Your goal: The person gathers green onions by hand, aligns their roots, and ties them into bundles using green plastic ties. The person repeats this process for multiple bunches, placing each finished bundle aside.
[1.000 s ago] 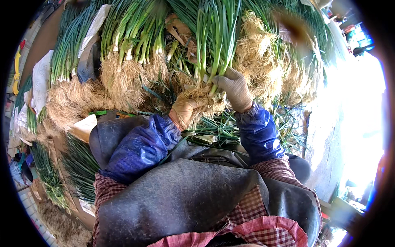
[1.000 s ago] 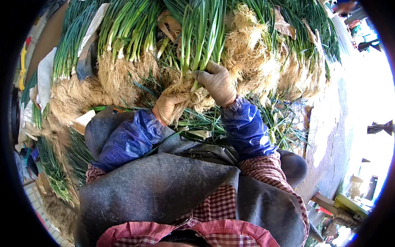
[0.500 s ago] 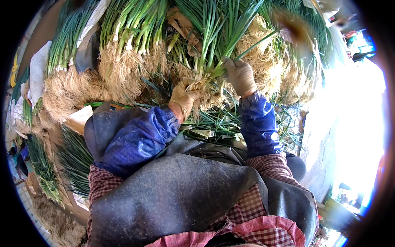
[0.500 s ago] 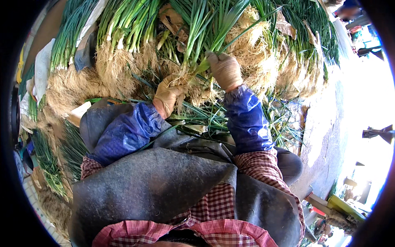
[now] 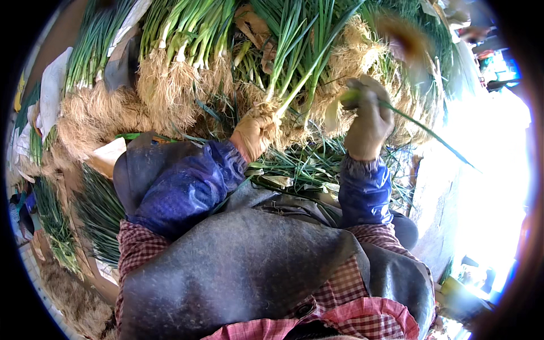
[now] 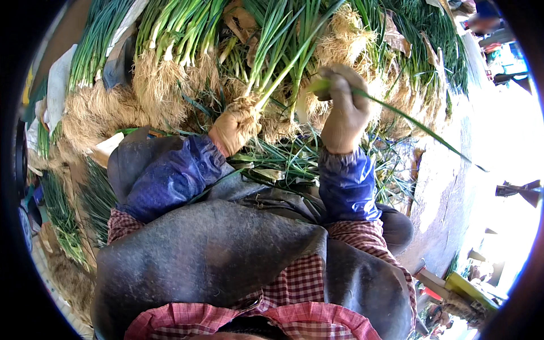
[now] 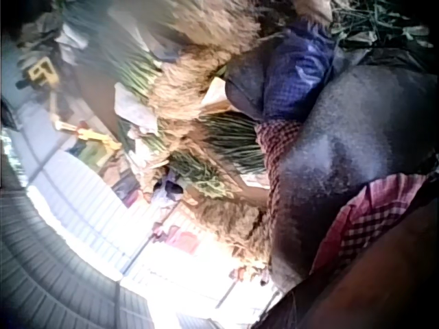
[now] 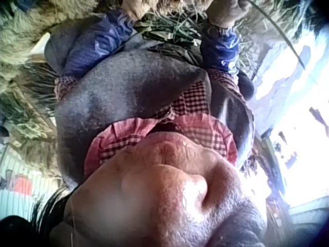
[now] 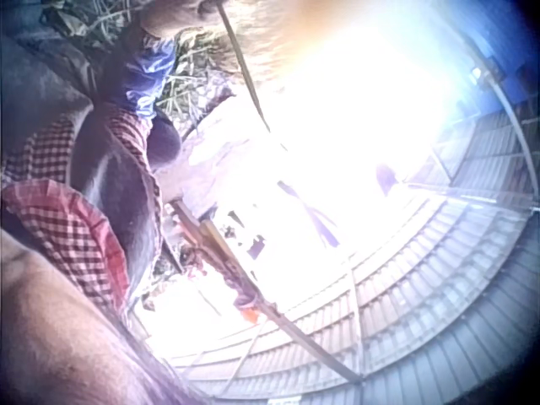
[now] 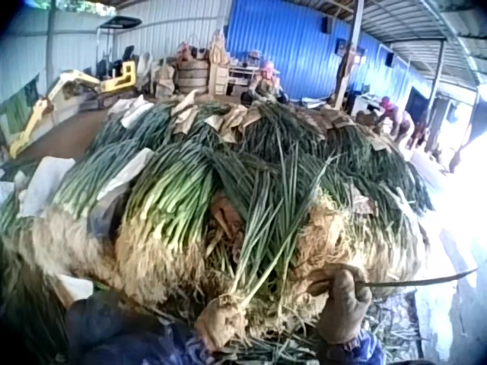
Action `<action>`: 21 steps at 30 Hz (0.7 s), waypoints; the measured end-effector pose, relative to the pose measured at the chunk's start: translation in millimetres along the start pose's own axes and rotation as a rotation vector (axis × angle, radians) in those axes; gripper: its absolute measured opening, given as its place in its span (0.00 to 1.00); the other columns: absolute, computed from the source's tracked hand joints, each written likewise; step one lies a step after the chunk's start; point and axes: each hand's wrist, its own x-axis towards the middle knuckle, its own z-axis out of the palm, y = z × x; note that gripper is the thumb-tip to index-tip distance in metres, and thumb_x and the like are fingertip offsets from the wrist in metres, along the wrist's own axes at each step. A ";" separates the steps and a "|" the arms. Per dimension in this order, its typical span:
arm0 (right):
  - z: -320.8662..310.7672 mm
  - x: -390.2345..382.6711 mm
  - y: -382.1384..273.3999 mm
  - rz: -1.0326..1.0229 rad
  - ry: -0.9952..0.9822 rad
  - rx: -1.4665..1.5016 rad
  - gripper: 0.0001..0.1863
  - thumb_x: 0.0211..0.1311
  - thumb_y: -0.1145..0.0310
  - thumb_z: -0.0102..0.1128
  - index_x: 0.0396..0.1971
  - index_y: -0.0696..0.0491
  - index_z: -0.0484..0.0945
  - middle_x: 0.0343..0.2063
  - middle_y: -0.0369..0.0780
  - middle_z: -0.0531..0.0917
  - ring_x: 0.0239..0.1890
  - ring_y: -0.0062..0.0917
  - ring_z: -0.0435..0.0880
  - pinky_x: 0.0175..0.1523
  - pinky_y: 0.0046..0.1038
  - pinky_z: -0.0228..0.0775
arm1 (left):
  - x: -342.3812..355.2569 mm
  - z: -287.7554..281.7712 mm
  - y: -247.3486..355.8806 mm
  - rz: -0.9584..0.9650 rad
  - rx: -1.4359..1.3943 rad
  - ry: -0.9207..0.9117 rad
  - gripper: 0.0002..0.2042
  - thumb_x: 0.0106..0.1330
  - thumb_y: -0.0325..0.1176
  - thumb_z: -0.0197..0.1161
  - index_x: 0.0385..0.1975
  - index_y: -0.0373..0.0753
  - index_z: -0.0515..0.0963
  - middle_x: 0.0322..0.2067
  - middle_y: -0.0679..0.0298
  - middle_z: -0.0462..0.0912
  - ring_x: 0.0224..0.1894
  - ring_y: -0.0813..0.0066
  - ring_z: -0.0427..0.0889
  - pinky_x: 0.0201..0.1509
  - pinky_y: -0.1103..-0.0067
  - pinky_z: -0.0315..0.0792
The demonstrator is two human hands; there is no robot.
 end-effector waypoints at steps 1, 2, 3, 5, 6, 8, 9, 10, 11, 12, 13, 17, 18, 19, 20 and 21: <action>-1.5 4.8 11.0 0.092 -0.030 -0.055 0.12 0.68 0.63 0.53 0.41 0.54 0.81 0.29 0.39 0.85 0.23 0.20 0.80 0.29 0.23 0.73 | -1.7 2.9 -1.0 -0.071 -0.078 -0.087 0.12 0.69 0.22 0.54 0.51 0.32 0.73 0.45 0.54 0.81 0.38 0.71 0.82 0.33 0.75 0.80; -1.2 6.3 24.1 0.355 -0.088 0.032 0.12 0.67 0.64 0.55 0.43 0.54 0.80 0.31 0.39 0.85 0.24 0.19 0.80 0.28 0.21 0.72 | -5.7 4.2 -0.7 -0.170 -0.189 -0.264 0.14 0.70 0.24 0.52 0.54 0.31 0.71 0.51 0.51 0.78 0.44 0.67 0.83 0.38 0.71 0.83; -2.5 5.5 36.0 0.527 -0.239 0.026 0.13 0.67 0.62 0.55 0.41 0.56 0.81 0.28 0.39 0.84 0.21 0.19 0.78 0.25 0.18 0.69 | -9.0 7.3 -2.2 -0.198 -0.244 -0.393 0.15 0.70 0.26 0.52 0.55 0.28 0.69 0.52 0.49 0.77 0.45 0.63 0.83 0.42 0.68 0.84; 8.2 -1.5 64.2 0.600 -0.413 0.169 0.17 0.67 0.58 0.56 0.41 0.57 0.81 0.26 0.39 0.84 0.17 0.18 0.76 0.23 0.17 0.66 | -13.9 13.8 -2.8 -0.300 -0.271 -0.415 0.17 0.71 0.26 0.52 0.57 0.27 0.67 0.51 0.48 0.77 0.45 0.63 0.83 0.43 0.67 0.84; 12.4 -4.1 74.5 0.660 -0.456 0.248 0.19 0.67 0.56 0.56 0.41 0.58 0.81 0.25 0.39 0.84 0.16 0.18 0.75 0.22 0.17 0.65 | -17.0 16.7 -3.2 -0.348 -0.239 -0.301 0.19 0.70 0.27 0.53 0.59 0.26 0.66 0.51 0.48 0.77 0.43 0.64 0.83 0.41 0.68 0.84; 17.6 -3.9 86.2 0.768 -0.379 0.278 0.21 0.67 0.54 0.54 0.42 0.59 0.80 0.24 0.38 0.83 0.15 0.19 0.74 0.21 0.18 0.64 | -22.1 21.8 -5.0 -0.277 -0.029 -0.243 0.20 0.69 0.26 0.54 0.60 0.27 0.66 0.53 0.50 0.77 0.45 0.68 0.82 0.41 0.73 0.82; 19.3 -0.5 88.6 0.799 -0.348 0.397 0.20 0.69 0.55 0.53 0.43 0.60 0.79 0.23 0.37 0.83 0.15 0.18 0.74 0.20 0.19 0.64 | -24.1 23.7 -6.6 -0.265 -0.031 -0.297 0.21 0.69 0.26 0.54 0.61 0.28 0.66 0.53 0.51 0.77 0.46 0.69 0.81 0.42 0.75 0.82; 20.6 4.3 89.2 0.751 -0.273 0.469 0.20 0.70 0.56 0.51 0.43 0.60 0.79 0.22 0.36 0.82 0.14 0.18 0.74 0.20 0.19 0.64 | -24.3 24.8 -7.1 -0.265 0.005 -0.322 0.22 0.68 0.24 0.55 0.62 0.30 0.65 0.54 0.51 0.77 0.47 0.70 0.80 0.41 0.78 0.80; 19.7 11.8 88.4 0.713 -0.309 0.604 0.20 0.70 0.57 0.50 0.44 0.60 0.78 0.21 0.35 0.81 0.14 0.18 0.73 0.20 0.19 0.64 | -24.9 25.1 -8.6 -0.267 0.008 -0.341 0.22 0.68 0.24 0.55 0.62 0.30 0.65 0.54 0.51 0.77 0.46 0.70 0.80 0.41 0.78 0.80; 19.3 19.0 87.5 0.708 -0.259 0.635 0.19 0.71 0.58 0.49 0.45 0.61 0.77 0.21 0.35 0.81 0.15 0.18 0.72 0.20 0.19 0.64 | -24.8 24.6 -10.3 -0.273 0.027 -0.307 0.23 0.68 0.23 0.55 0.63 0.30 0.65 0.53 0.51 0.78 0.45 0.70 0.80 0.41 0.78 0.80; 19.0 26.2 87.1 0.815 -0.180 0.676 0.18 0.71 0.60 0.48 0.45 0.61 0.77 0.22 0.36 0.81 0.15 0.18 0.71 0.22 0.20 0.65 | -24.5 23.3 -11.9 -0.270 0.028 -0.326 0.23 0.68 0.23 0.55 0.63 0.31 0.64 0.53 0.51 0.78 0.44 0.70 0.80 0.41 0.78 0.80; 14.2 27.4 91.0 0.861 -0.123 0.698 0.17 0.69 0.63 0.50 0.45 0.61 0.77 0.24 0.38 0.81 0.17 0.18 0.73 0.23 0.21 0.68 | -21.7 13.6 -11.9 -0.200 0.011 -0.393 0.23 0.67 0.21 0.55 0.63 0.33 0.64 0.51 0.49 0.78 0.49 0.66 0.81 0.41 0.76 0.80; 13.0 23.7 94.2 0.872 -0.129 0.723 0.16 0.69 0.64 0.50 0.45 0.61 0.78 0.24 0.38 0.81 0.17 0.18 0.73 0.23 0.22 0.68 | -21.4 12.1 -12.1 -0.192 -0.037 -0.474 0.24 0.67 0.21 0.55 0.63 0.33 0.63 0.52 0.48 0.78 0.51 0.63 0.80 0.42 0.75 0.81; 10.9 18.6 97.1 0.874 -0.113 0.693 0.16 0.68 0.64 0.50 0.45 0.61 0.78 0.25 0.38 0.82 0.18 0.18 0.74 0.24 0.22 0.69 | -21.7 11.1 -12.2 -0.180 -0.044 -0.445 0.24 0.67 0.20 0.55 0.64 0.33 0.63 0.52 0.48 0.77 0.52 0.63 0.80 0.43 0.75 0.81; 9.4 13.9 100.2 0.889 -0.122 0.677 0.16 0.68 0.65 0.50 0.44 0.62 0.78 0.25 0.39 0.82 0.18 0.18 0.74 0.24 0.22 0.69 | -21.4 11.4 -12.6 -0.168 -0.050 -0.418 0.24 0.67 0.20 0.55 0.64 0.33 0.64 0.53 0.48 0.77 0.52 0.62 0.80 0.44 0.75 0.80; 6.6 9.3 101.9 0.871 -0.101 0.670 0.16 0.67 0.65 0.51 0.43 0.62 0.78 0.25 0.39 0.82 0.18 0.19 0.75 0.25 0.22 0.70 | -22.0 11.6 -12.1 -0.170 -0.033 -0.362 0.24 0.66 0.20 0.55 0.64 0.34 0.64 0.53 0.48 0.76 0.53 0.62 0.79 0.45 0.75 0.80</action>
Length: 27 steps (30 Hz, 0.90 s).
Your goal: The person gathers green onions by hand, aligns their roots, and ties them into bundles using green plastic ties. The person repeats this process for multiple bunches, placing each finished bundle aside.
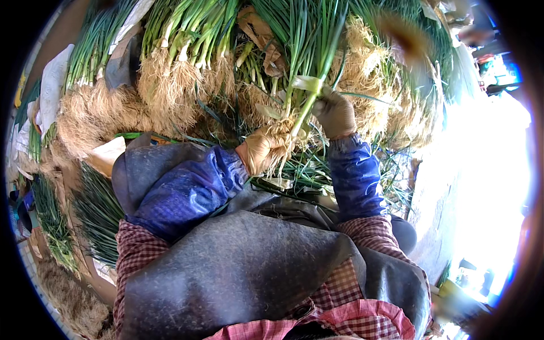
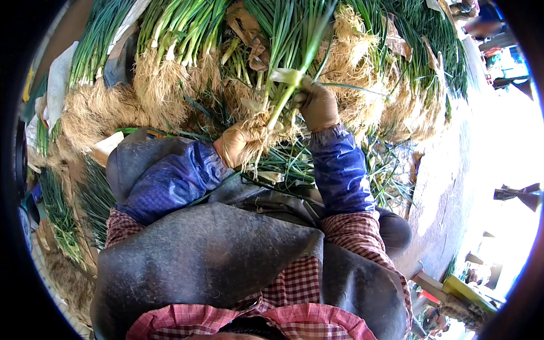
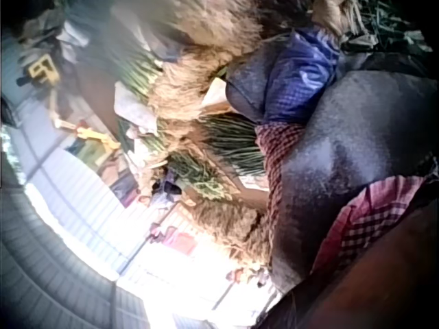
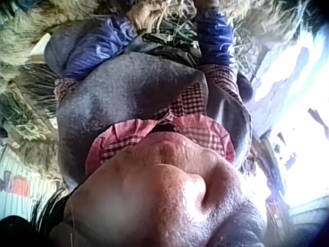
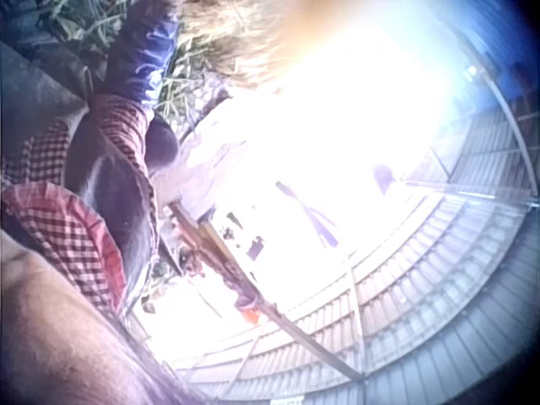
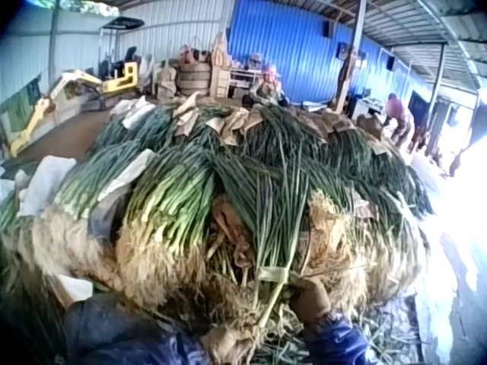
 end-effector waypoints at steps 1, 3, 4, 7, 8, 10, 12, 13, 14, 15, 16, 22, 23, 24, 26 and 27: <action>-1.6 -1.7 6.8 0.028 0.017 -0.030 0.15 0.65 0.66 0.52 0.40 0.62 0.79 0.25 0.40 0.83 0.18 0.20 0.75 0.26 0.23 0.71 | 1.4 1.9 -0.8 0.073 -0.042 -0.012 0.25 0.66 0.19 0.54 0.64 0.33 0.63 0.55 0.47 0.75 0.56 0.60 0.77 0.50 0.73 0.80; -5.3 -12.4 16.6 -0.220 -0.111 -0.606 0.12 0.60 0.70 0.53 0.36 0.63 0.80 0.23 0.41 0.84 0.19 0.23 0.78 0.28 0.23 0.72 | 1.8 4.9 1.1 0.090 -0.012 0.095 0.24 0.66 0.17 0.53 0.63 0.32 0.64 0.55 0.47 0.75 0.58 0.56 0.76 0.52 0.73 0.79; -7.0 -19.4 18.3 -0.140 -0.134 -0.649 0.11 0.59 0.71 0.53 0.35 0.62 0.81 0.23 0.41 0.83 0.20 0.23 0.79 0.27 0.23 0.72 | 2.6 6.4 1.9 0.118 -0.030 0.099 0.23 0.66 0.16 0.53 0.62 0.32 0.64 0.54 0.47 0.75 0.57 0.54 0.77 0.51 0.74 0.79; -9.7 -43.2 21.2 -0.045 -0.348 -0.997 0.10 0.57 0.73 0.55 0.35 0.58 0.83 0.23 0.40 0.84 0.22 0.23 0.81 0.27 0.24 0.73 | 1.4 6.7 6.5 0.113 -0.039 0.164 0.20 0.67 0.18 0.54 0.60 0.32 0.67 0.50 0.52 0.77 0.48 0.62 0.81 0.52 0.72 0.80; -11.2 -52.8 20.5 -0.035 -0.415 -1.137 0.10 0.58 0.73 0.54 0.36 0.56 0.83 0.24 0.40 0.84 0.23 0.23 0.82 0.29 0.25 0.75 | 0.7 5.9 7.6 0.115 -0.026 0.208 0.19 0.67 0.19 0.55 0.59 0.33 0.68 0.50 0.53 0.78 0.46 0.64 0.82 0.51 0.71 0.80; -14.7 -68.7 18.1 -0.018 -0.541 -1.334 0.10 0.58 0.71 0.55 0.36 0.54 0.84 0.25 0.40 0.85 0.26 0.26 0.83 0.34 0.27 0.77 | -0.8 4.2 6.9 0.089 0.004 0.305 0.15 0.68 0.22 0.56 0.54 0.34 0.72 0.42 0.59 0.80 0.41 0.71 0.80 0.42 0.76 0.78; -18.9 -81.3 19.2 -0.029 -0.580 -1.629 0.09 0.57 0.68 0.58 0.34 0.52 0.84 0.24 0.41 0.85 0.27 0.31 0.84 0.36 0.31 0.77 | -1.8 3.0 5.6 0.077 -0.027 0.206 0.15 0.68 0.21 0.54 0.55 0.33 0.71 0.40 0.58 0.79 0.41 0.70 0.81 0.42 0.74 0.79; -21.2 -86.0 21.8 0.036 -0.632 -1.843 0.09 0.57 0.67 0.57 0.34 0.51 0.84 0.27 0.40 0.86 0.29 0.32 0.84 0.37 0.32 0.78 | -2.0 2.6 5.6 0.053 -0.029 0.203 0.16 0.68 0.21 0.54 0.55 0.32 0.70 0.41 0.57 0.79 0.42 0.69 0.80 0.44 0.73 0.79; -24.1 -89.9 24.8 0.098 -0.700 -2.045 0.10 0.57 0.66 0.56 0.35 0.49 0.84 0.29 0.40 0.86 0.32 0.33 0.85 0.38 0.33 0.78 | -2.0 2.4 6.5 0.024 -0.032 0.170 0.16 0.69 0.21 0.54 0.56 0.31 0.69 0.42 0.55 0.79 0.44 0.68 0.80 0.45 0.72 0.80; -27.8 -94.7 28.4 0.168 -0.767 -2.245 0.10 0.57 0.65 0.56 0.35 0.48 0.85 0.31 0.40 0.86 0.34 0.34 0.86 0.40 0.34 0.78 | -1.9 2.3 8.1 -0.017 0.002 0.193 0.17 0.69 0.22 0.54 0.57 0.31 0.69 0.43 0.54 0.79 0.45 0.67 0.80 0.46 0.72 0.80; -32.2 -99.5 31.4 0.215 -0.838 -2.431 0.11 0.57 0.64 0.55 0.35 0.47 0.85 0.33 0.39 0.87 0.36 0.35 0.87 0.41 0.35 0.78 | -0.8 2.3 11.6 -0.023 -0.145 0.236 0.17 0.69 0.23 0.54 0.58 0.31 0.69 0.43 0.51 0.81 0.43 0.67 0.81 0.43 0.72 0.80; -63.2 -102.0 14.4 0.153 -0.553 -2.258 0.26 0.57 0.63 0.57 0.59 0.41 0.74 0.38 0.42 0.86 0.40 0.36 0.86 0.43 0.36 0.79 | -4.9 5.0 21.0 -0.010 -0.007 0.114 0.19 0.66 0.27 0.56 0.57 0.31 0.70 0.45 0.52 0.80 0.37 0.70 0.80 0.39 0.71 0.78; -64.6 -93.7 10.9 0.045 -0.408 -2.128 0.23 0.60 0.59 0.55 0.57 0.43 0.75 0.38 0.43 0.86 0.40 0.37 0.86 0.45 0.37 0.78 | -4.0 6.5 18.5 -0.065 -0.001 0.100 0.22 0.63 0.27 0.58 0.58 0.30 0.69 0.46 0.52 0.79 0.33 0.71 0.78 0.37 0.71 0.76; -63.9 -81.9 9.1 -0.016 -0.257 -2.028 0.22 0.63 0.55 0.54 0.55 0.45 0.75 0.37 0.44 0.86 0.40 0.38 0.85 0.46 0.37 0.77 | -4.5 7.2 17.5 -0.084 -0.029 -0.045 0.23 0.58 0.24 0.58 0.56 0.28 0.71 0.46 0.50 0.78 0.33 0.70 0.77 0.37 0.71 0.76; -56.2 -47.7 7.4 -0.180 -0.123 -1.943 0.24 0.65 0.49 0.54 0.53 0.48 0.77 0.37 0.46 0.86 0.41 0.39 0.85 0.48 0.37 0.76 | -3.6 9.5 13.5 -0.170 -0.013 -0.025 0.23 0.53 0.22 0.57 0.52 0.25 0.73 0.44 0.50 0.78 0.34 0.68 0.77 0.39 0.71 0.77; -49.7 -31.4 9.9 -0.093 -0.048 -1.912 0.26 0.64 0.46 0.55 0.53 0.49 0.77 0.37 0.47 0.85 0.41 0.40 0.85 0.48 0.37 0.75 | -2.8 10.9 9.3 -0.151 -0.048 0.076 0.23 0.49 0.21 0.56 0.48 0.24 0.75 0.42 0.50 0.78 0.35 0.64 0.78 0.42 0.71 0.77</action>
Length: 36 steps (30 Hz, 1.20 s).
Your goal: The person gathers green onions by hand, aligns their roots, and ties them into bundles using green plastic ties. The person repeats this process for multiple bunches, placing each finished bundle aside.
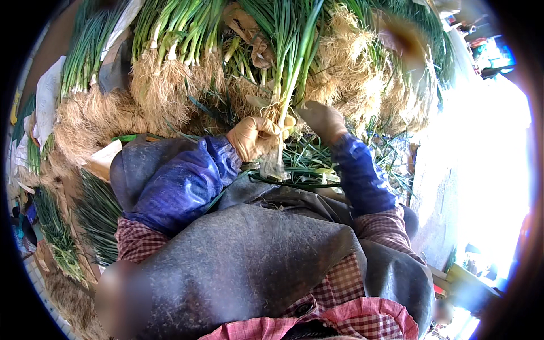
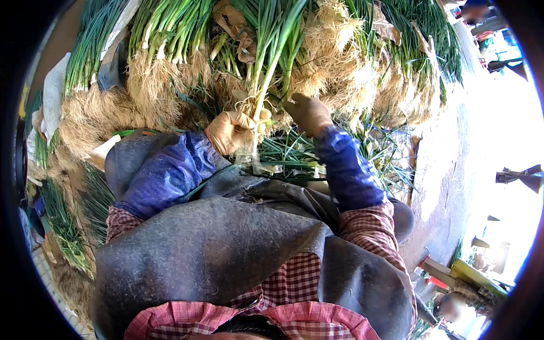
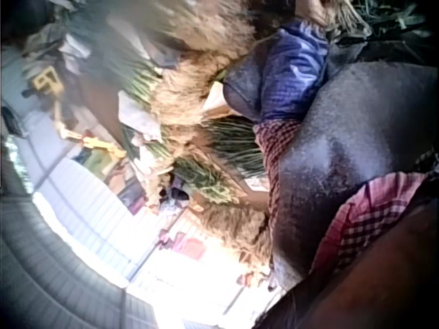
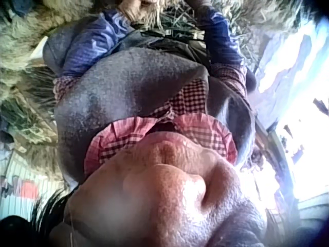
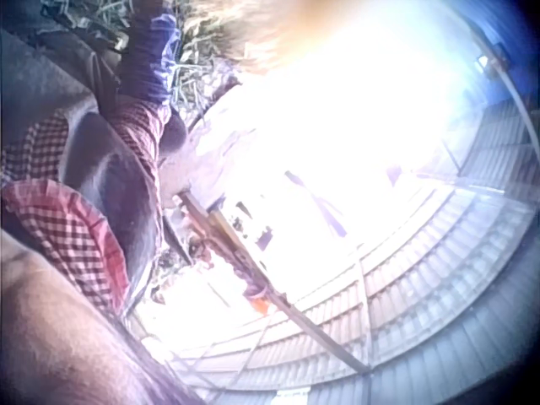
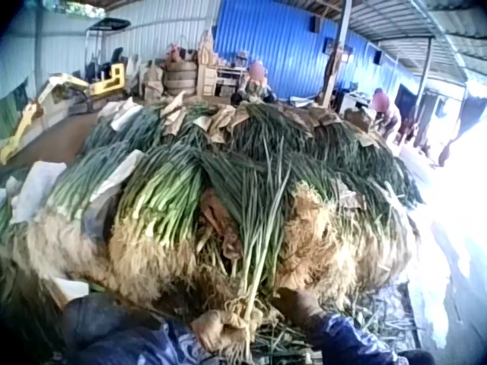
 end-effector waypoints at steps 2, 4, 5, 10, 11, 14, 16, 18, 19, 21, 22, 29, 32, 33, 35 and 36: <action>3.9 22.4 -14.8 0.179 -0.101 -0.003 0.26 0.64 0.45 0.52 0.50 0.51 0.79 0.39 0.46 0.85 0.42 0.39 0.85 0.50 0.36 0.75 | -0.2 -0.7 -1.3 0.054 -0.012 0.055 0.17 0.49 0.21 0.56 0.42 0.27 0.76 0.35 0.54 0.78 0.36 0.62 0.78 0.44 0.70 0.77; 1.3 28.1 -28.0 0.206 -0.133 0.174 0.26 0.65 0.46 0.48 0.46 0.53 0.81 0.41 0.46 0.85 0.42 0.37 0.85 0.50 0.36 0.76 | -0.4 -3.8 1.8 0.164 -0.021 0.009 0.10 0.49 0.22 0.56 0.33 0.33 0.74 0.29 0.58 0.75 0.32 0.66 0.75 0.39 0.69 0.74; -2.3 24.8 -33.7 0.208 -0.101 0.405 0.26 0.66 0.47 0.49 0.46 0.54 0.81 0.40 0.46 0.85 0.41 0.37 0.85 0.49 0.38 0.77 | -1.9 -6.9 7.1 0.151 -0.038 -0.137 0.07 0.54 0.25 0.60 0.32 0.35 0.73 0.27 0.61 0.73 0.29 0.70 0.73 0.37 0.69 0.72; -36.2 -15.7 -50.0 -0.201 -0.160 1.242 0.22 0.70 0.54 0.47 0.50 0.55 0.79 0.52 0.50 0.80 0.57 0.41 0.77 0.66 0.45 0.62 | -3.2 -14.0 17.0 0.313 -0.035 0.002 0.12 0.69 0.34 0.58 0.44 0.31 0.74 0.30 0.59 0.77 0.31 0.68 0.77 0.43 0.66 0.77; -40.9 -21.2 -53.1 -0.468 -0.170 1.350 0.22 0.71 0.55 0.47 0.51 0.56 0.79 0.55 0.51 0.78 0.60 0.42 0.74 0.70 0.45 0.56 | -3.1 -13.1 16.4 0.309 -0.037 0.022 0.13 0.70 0.35 0.56 0.46 0.30 0.73 0.32 0.58 0.77 0.33 0.66 0.79 0.47 0.65 0.79; -43.2 -23.7 -65.2 -0.588 -0.217 1.306 0.24 0.65 0.53 0.54 0.53 0.56 0.77 0.60 0.46 0.74 0.58 0.34 0.72 0.61 0.34 0.60 | -2.5 -3.6 7.5 0.221 -0.013 -0.046 0.15 0.73 0.37 0.52 0.48 0.30 0.72 0.43 0.48 0.79 0.47 0.56 0.82 0.55 0.62 0.78; -37.8 -26.3 -73.3 -0.438 -0.373 1.465 0.30 0.62 0.55 0.58 0.60 0.56 0.72 0.62 0.44 0.72 0.52 0.28 0.76 0.52 0.26 0.67 | -6.8 3.1 -0.2 0.138 -0.108 -0.154 0.10 0.71 0.34 0.56 0.41 0.33 0.73 0.44 0.48 0.80 0.48 0.51 0.82 0.55 0.58 0.78; -31.6 -30.7 -79.6 -0.334 -0.478 1.480 0.33 0.61 0.62 0.60 0.65 0.57 0.65 0.61 0.41 0.74 0.43 0.20 0.80 0.43 0.18 0.71 | -9.2 8.6 -5.0 0.035 -0.104 -0.174 0.07 0.68 0.30 0.58 0.39 0.33 0.74 0.43 0.47 0.80 0.45 0.57 0.82 0.50 0.64 0.78; -29.3 -31.7 -82.1 -0.338 -0.453 1.539 0.35 0.59 0.66 0.61 0.67 0.57 0.62 0.60 0.40 0.74 0.42 0.18 0.80 0.41 0.17 0.72 | -9.5 10.6 -6.5 -0.051 -0.101 -0.234 0.06 0.68 0.28 0.59 0.38 0.33 0.75 0.43 0.47 0.80 0.44 0.59 0.82 0.47 0.67 0.78; -24.9 -27.5 -87.3 -0.320 -0.448 1.537 0.38 0.57 0.70 0.64 0.68 0.56 0.60 0.60 0.39 0.73 0.47 0.20 0.80 0.45 0.18 0.74 | -10.8 12.6 -9.1 0.046 0.174 0.080 0.10 0.65 0.25 0.60 0.45 0.34 0.75 0.43 0.50 0.81 0.39 0.67 0.82 0.41 0.75 0.78; -24.3 -21.4 -88.5 -0.391 -0.232 1.389 0.35 0.58 0.69 0.64 0.66 0.56 0.64 0.58 0.40 0.75 0.50 0.22 0.79 0.51 0.23 0.72 | -10.6 12.7 -10.1 0.113 0.163 0.122 0.10 0.65 0.22 0.61 0.45 0.34 0.75 0.42 0.54 0.82 0.37 0.70 0.82 0.40 0.78 0.77; -34.5 13.7 -63.7 0.258 0.068 0.850 0.18 0.62 0.59 0.64 0.41 0.60 0.83 0.25 0.35 0.83 0.22 0.17 0.76 0.28 0.21 0.68 | -0.3 -0.8 -13.7 0.310 0.442 0.188 0.15 0.60 0.14 0.63 0.45 0.34 0.76 0.36 0.65 0.80 0.37 0.76 0.81 0.41 0.79 0.79; -33.3 -5.8 -57.9 0.170 0.116 0.923 0.15 0.65 0.62 0.61 0.38 0.59 0.84 0.22 0.33 0.83 0.20 0.14 0.74 0.25 0.19 0.67 | 1.3 -7.2 -14.2 0.322 0.367 0.207 0.14 0.61 0.15 0.63 0.45 0.35 0.76 0.35 0.61 0.82 0.38 0.73 0.83 0.44 0.76 0.81; -33.4 -13.8 -59.2 0.134 0.142 0.957 0.14 0.65 0.63 0.60 0.38 0.59 0.84 0.23 0.33 0.83 0.21 0.14 0.74 0.26 0.19 0.67 | 1.6 -7.8 -13.7 0.314 0.362 0.224 0.14 0.61 0.16 0.63 0.45 0.35 0.75 0.34 0.61 0.83 0.38 0.72 0.83 0.45 0.75 0.82; -35.5 -28.8 -66.3 0.113 0.178 0.994 0.12 0.67 0.66 0.58 0.38 0.58 0.85 0.24 0.33 0.83 0.23 0.12 0.74 0.28 0.18 0.66 | 1.0 -6.5 -12.5 0.271 0.318 0.316 0.15 0.60 0.17 0.64 0.47 0.34 0.75 0.35 0.57 0.83 0.34 0.71 0.84 0.35 0.79 0.82; -36.8 -36.2 -71.1 0.076 0.230 1.025 0.11 0.67 0.66 0.59 0.38 0.58 0.85 0.24 0.33 0.83 0.23 0.12 0.74 0.28 0.18 0.66 | 0.3 -4.4 -12.0 0.259 0.254 0.337 0.16 0.59 0.17 0.65 0.47 0.32 0.75 0.35 0.56 0.84 0.32 0.71 0.84 0.32 0.80 0.81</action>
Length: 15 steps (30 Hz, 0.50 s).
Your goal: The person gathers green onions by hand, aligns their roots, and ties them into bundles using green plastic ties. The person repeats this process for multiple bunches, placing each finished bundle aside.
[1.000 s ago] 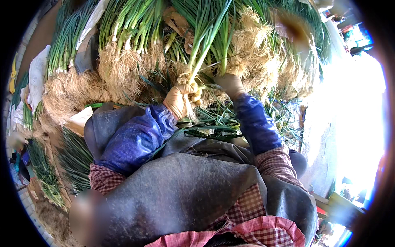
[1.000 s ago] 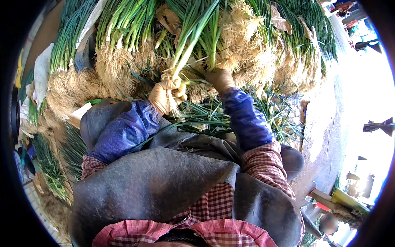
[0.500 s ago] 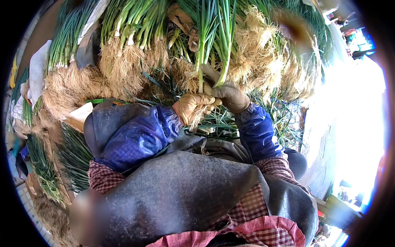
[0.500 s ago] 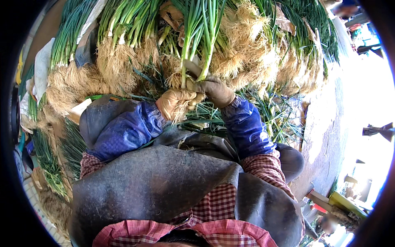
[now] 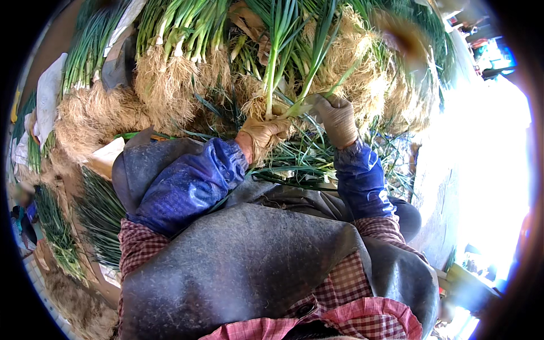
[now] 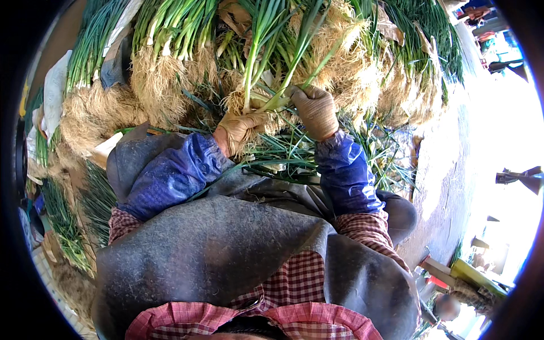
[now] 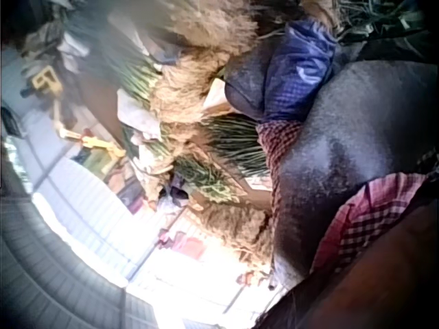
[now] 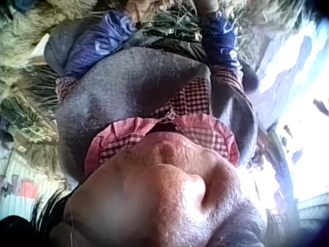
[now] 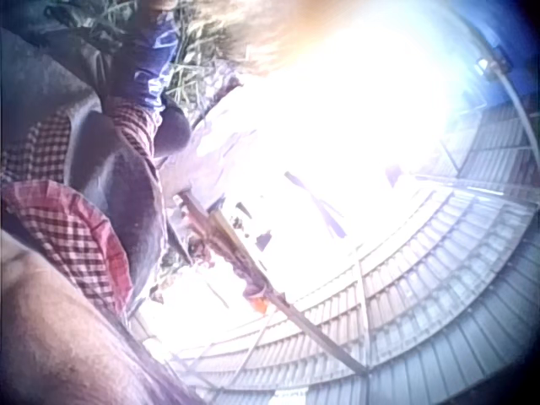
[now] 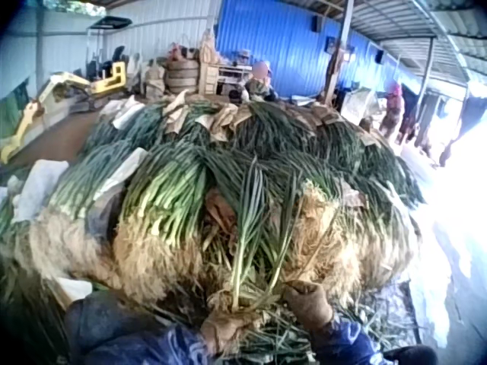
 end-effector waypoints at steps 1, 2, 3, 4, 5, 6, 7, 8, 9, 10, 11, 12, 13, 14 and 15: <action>-0.5 -8.0 -4.6 -0.069 0.001 0.045 0.11 0.67 0.66 0.59 0.38 0.58 0.85 0.24 0.33 0.83 0.23 0.11 0.74 0.28 0.18 0.66 | -1.0 2.2 1.5 -0.026 -0.072 0.013 0.17 0.58 0.17 0.67 0.47 0.31 0.75 0.35 0.54 0.84 0.30 0.70 0.84 0.29 0.82 0.81; -0.9 -14.5 -9.1 -0.090 0.046 0.008 0.12 0.66 0.66 0.60 0.39 0.58 0.84 0.25 0.34 0.83 0.24 0.13 0.75 0.29 0.18 0.68 | -3.1 2.2 5.6 -0.010 -0.024 -0.043 0.19 0.60 0.19 0.66 0.52 0.31 0.73 0.36 0.54 0.84 0.29 0.70 0.85 0.26 0.82 0.80; -1.8 -22.1 -12.8 -0.124 0.077 0.022 0.13 0.66 0.64 0.60 0.39 0.59 0.84 0.25 0.34 0.84 0.24 0.13 0.76 0.30 0.18 0.68 | -4.9 5.7 5.4 0.010 -0.002 -0.066 0.18 0.61 0.20 0.66 0.51 0.31 0.73 0.35 0.55 0.83 0.28 0.71 0.84 0.24 0.83 0.79; -1.5 -28.6 -15.6 -0.157 0.108 0.037 0.14 0.66 0.62 0.61 0.40 0.59 0.84 0.25 0.35 0.84 0.24 0.14 0.76 0.30 0.18 0.68 | -6.6 7.9 5.9 0.010 0.047 -0.024 0.16 0.62 0.22 0.66 0.50 0.32 0.74 0.34 0.57 0.83 0.27 0.72 0.84 0.22 0.85 0.77; 0.5 -32.4 -17.2 -0.235 0.148 0.059 0.16 0.66 0.60 0.61 0.40 0.59 0.84 0.25 0.36 0.84 0.23 0.14 0.76 0.31 0.18 0.68 | -7.2 10.6 5.6 0.043 0.089 -0.004 0.15 0.63 0.24 0.65 0.49 0.32 0.74 0.32 0.58 0.82 0.27 0.73 0.84 0.20 0.86 0.75; 1.7 -35.1 -18.2 -0.256 0.195 0.096 0.18 0.66 0.58 0.61 0.40 0.60 0.84 0.24 0.36 0.84 0.23 0.15 0.77 0.30 0.19 0.69 | -7.4 12.0 5.5 0.010 0.087 0.021 0.16 0.63 0.25 0.66 0.50 0.32 0.74 0.32 0.58 0.82 0.27 0.74 0.83 0.20 0.86 0.74; 1.8 -36.6 -18.8 -0.300 0.209 0.156 0.18 0.66 0.57 0.61 0.39 0.60 0.84 0.24 0.36 0.84 0.22 0.16 0.77 0.29 0.20 0.69 | -6.7 12.4 5.9 0.009 0.078 0.023 0.17 0.64 0.26 0.66 0.51 0.31 0.74 0.31 0.59 0.82 0.27 0.75 0.83 0.20 0.87 0.74; 0.1 -36.2 -19.2 -0.362 0.237 0.220 0.18 0.66 0.57 0.61 0.38 0.60 0.84 0.23 0.37 0.83 0.22 0.17 0.77 0.28 0.20 0.70 | -5.8 12.9 5.1 0.018 0.075 -0.004 0.18 0.64 0.27 0.66 0.52 0.31 0.74 0.31 0.59 0.82 0.27 0.76 0.83 0.20 0.87 0.73; -2.3 -35.1 -18.5 -0.420 0.228 0.275 0.19 0.66 0.56 0.61 0.37 0.59 0.84 0.23 0.37 0.83 0.21 0.17 0.77 0.28 0.21 0.70 | -4.8 11.5 5.4 0.000 0.108 0.024 0.18 0.64 0.28 0.66 0.52 0.31 0.74 0.31 0.59 0.82 0.26 0.77 0.82 0.20 0.88 0.72; -7.6 -31.6 -18.4 -0.443 0.263 0.272 0.18 0.67 0.57 0.59 0.39 0.59 0.83 0.24 0.39 0.83 0.20 0.19 0.77 0.26 0.23 0.71 | -3.4 8.3 7.6 -0.007 0.147 0.023 0.18 0.65 0.28 0.66 0.53 0.31 0.74 0.31 0.59 0.82 0.25 0.78 0.81 0.20 0.88 0.71; -14.9 -26.2 -18.1 -0.507 0.335 0.194 0.18 0.68 0.57 0.58 0.42 0.59 0.81 0.26 0.40 0.84 0.21 0.20 0.79 0.28 0.23 0.72 | -3.0 5.3 8.4 -0.019 0.214 0.071 0.18 0.65 0.29 0.65 0.54 0.32 0.74 0.31 0.59 0.82 0.25 0.80 0.80 0.20 0.89 0.71; -23.5 -19.7 -17.2 -0.522 0.370 0.280 0.18 0.69 0.58 0.56 0.45 0.58 0.80 0.29 0.41 0.85 0.22 0.22 0.80 0.30 0.23 0.74 | -2.7 4.0 7.1 -0.047 0.146 0.081 0.20 0.68 0.31 0.62 0.58 0.32 0.71 0.33 0.61 0.81 0.23 0.84 0.75 0.21 0.88 0.68; -32.4 -14.2 -15.2 -0.528 0.416 0.497 0.17 0.69 0.59 0.55 0.45 0.58 0.81 0.31 0.41 0.86 0.23 0.22 0.82 0.31 0.24 0.75 | -3.1 0.5 8.3 -0.114 0.038 -0.063 0.19 0.68 0.31 0.62 0.57 0.33 0.72 0.32 0.61 0.82 0.23 0.83 0.76 0.22 0.88 0.69; -38.8 -8.0 -10.6 -0.510 0.441 0.481 0.19 0.69 0.59 0.56 0.49 0.59 0.78 0.32 0.41 0.86 0.23 0.24 0.82 0.33 0.24 0.76 | -4.2 -3.0 10.0 -0.163 -0.067 -0.225 0.18 0.68 0.31 0.62 0.56 0.35 0.73 0.31 0.60 0.82 0.23 0.82 0.77 0.22 0.87 0.70; -41.5 0.2 -4.0 -0.334 0.433 0.464 0.19 0.68 0.59 0.57 0.49 0.59 0.78 0.32 0.41 0.86 0.24 0.24 0.82 0.34 0.25 0.77 | -4.1 -5.2 11.0 -0.215 -0.160 -0.352 0.17 0.68 0.30 0.62 0.55 0.36 0.74 0.30 0.60 0.82 0.23 0.81 0.77 0.23 0.86 0.70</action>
